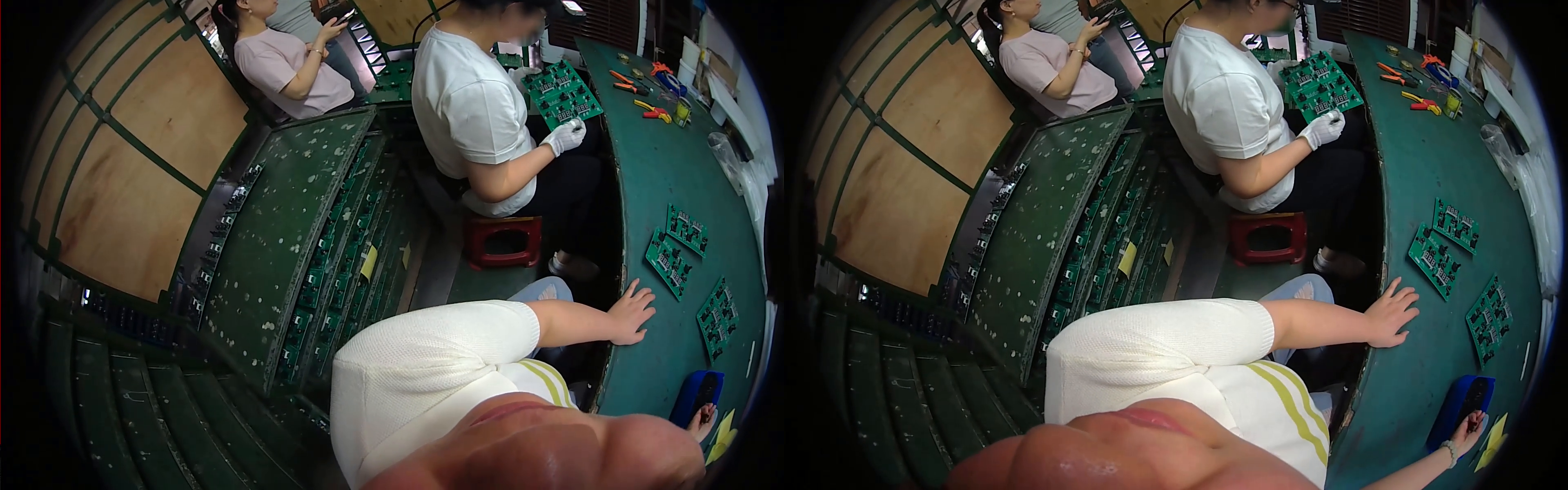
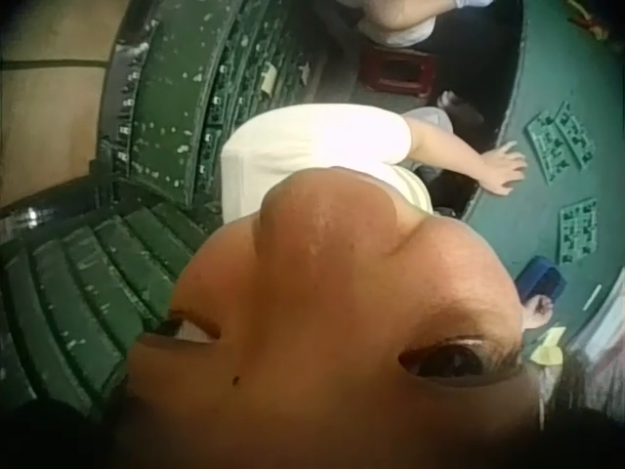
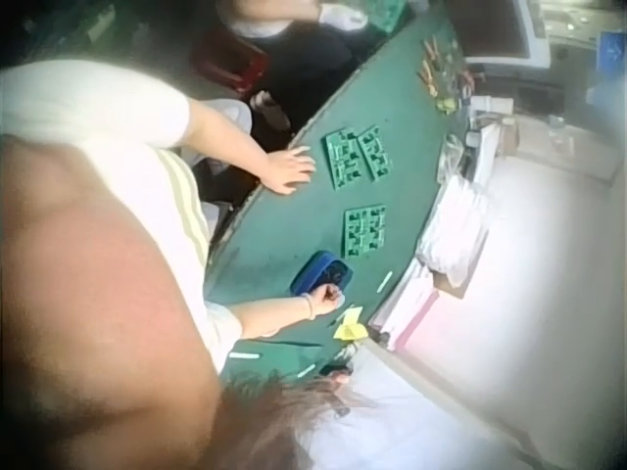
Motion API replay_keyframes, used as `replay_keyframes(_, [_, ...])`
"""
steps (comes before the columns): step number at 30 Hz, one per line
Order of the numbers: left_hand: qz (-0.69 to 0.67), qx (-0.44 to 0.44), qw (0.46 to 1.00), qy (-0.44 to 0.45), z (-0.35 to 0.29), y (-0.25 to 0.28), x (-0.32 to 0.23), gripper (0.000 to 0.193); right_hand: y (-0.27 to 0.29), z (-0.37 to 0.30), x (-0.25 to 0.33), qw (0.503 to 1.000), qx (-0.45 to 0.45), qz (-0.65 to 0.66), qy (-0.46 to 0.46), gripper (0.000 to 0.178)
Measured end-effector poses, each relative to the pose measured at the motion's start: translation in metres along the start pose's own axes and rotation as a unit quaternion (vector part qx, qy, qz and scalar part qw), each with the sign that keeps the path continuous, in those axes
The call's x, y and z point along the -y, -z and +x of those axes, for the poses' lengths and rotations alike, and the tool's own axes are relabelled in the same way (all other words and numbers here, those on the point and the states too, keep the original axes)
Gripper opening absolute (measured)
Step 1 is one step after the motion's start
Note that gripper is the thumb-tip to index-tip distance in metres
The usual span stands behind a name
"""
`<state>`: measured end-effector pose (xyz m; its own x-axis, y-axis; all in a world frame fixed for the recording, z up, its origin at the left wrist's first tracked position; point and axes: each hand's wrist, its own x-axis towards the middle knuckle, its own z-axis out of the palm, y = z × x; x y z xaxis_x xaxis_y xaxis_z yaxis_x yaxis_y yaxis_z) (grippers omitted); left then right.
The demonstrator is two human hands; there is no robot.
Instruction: The person assembles electronic components onto a printed circuit board by hand, taking components from a bin and placing them onto the board.
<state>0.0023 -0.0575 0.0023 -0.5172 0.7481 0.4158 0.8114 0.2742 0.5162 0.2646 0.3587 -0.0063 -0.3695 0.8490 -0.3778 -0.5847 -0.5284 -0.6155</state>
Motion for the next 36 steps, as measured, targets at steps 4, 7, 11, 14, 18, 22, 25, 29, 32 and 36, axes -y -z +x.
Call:
replay_keyframes(4, [0.013, -0.001, 1.000, 0.003, -0.002, -0.002, 0.003, 0.048, -0.044, -0.042, -0.014, 0.999, -0.045, -0.015, 0.004, 0.024])
replay_keyframes(7, [0.016, 0.006, 1.000, -0.006, -0.004, -0.006, 0.005, 0.049, -0.044, -0.051, -0.013, 1.000, -0.014, -0.021, 0.012, 0.027])
replay_keyframes(11, [0.026, 0.046, 0.998, -0.022, -0.006, 0.007, 0.005, 0.052, -0.031, -0.064, -0.013, 0.999, 0.021, -0.023, 0.018, 0.033])
replay_keyframes(14, [-0.057, 0.030, 0.996, -0.061, -0.016, 0.020, 0.020, 0.056, -0.051, -0.086, -0.021, 0.998, 0.032, -0.037, 0.028, 0.033])
replay_keyframes(18, [-0.061, -0.142, 0.981, -0.116, -0.070, 0.059, 0.070, 0.056, -0.071, -0.114, -0.024, 0.997, 0.039, -0.045, 0.042, 0.032])
replay_keyframes(22, [-0.024, 0.119, 0.981, 0.151, -0.194, 0.084, 0.124, 0.059, -0.087, -0.149, -0.050, 0.989, 0.115, -0.071, 0.066, 0.034])
replay_keyframes(25, [-0.137, 0.237, 0.844, 0.462, -0.257, 0.063, 0.159, 0.087, -0.112, -0.191, -0.086, 0.985, 0.152, -0.074, 0.017, 0.035])
replay_keyframes(29, [-0.121, 0.269, 0.794, 0.531, -0.316, 0.034, 0.195, 0.081, -0.146, -0.231, -0.191, 0.979, 0.171, -0.105, -0.033, 0.033])
replay_keyframes(32, [-0.088, 0.306, 0.812, 0.488, -0.309, 0.034, 0.190, 0.061, -0.143, -0.225, -0.250, 0.949, 0.214, -0.230, -0.017, 0.029])
replay_keyframes(36, [-0.130, 0.060, 0.907, 0.397, -0.285, 0.032, 0.158, 0.040, -0.143, -0.225, -0.291, 0.890, 0.232, -0.385, 0.071, 0.024])
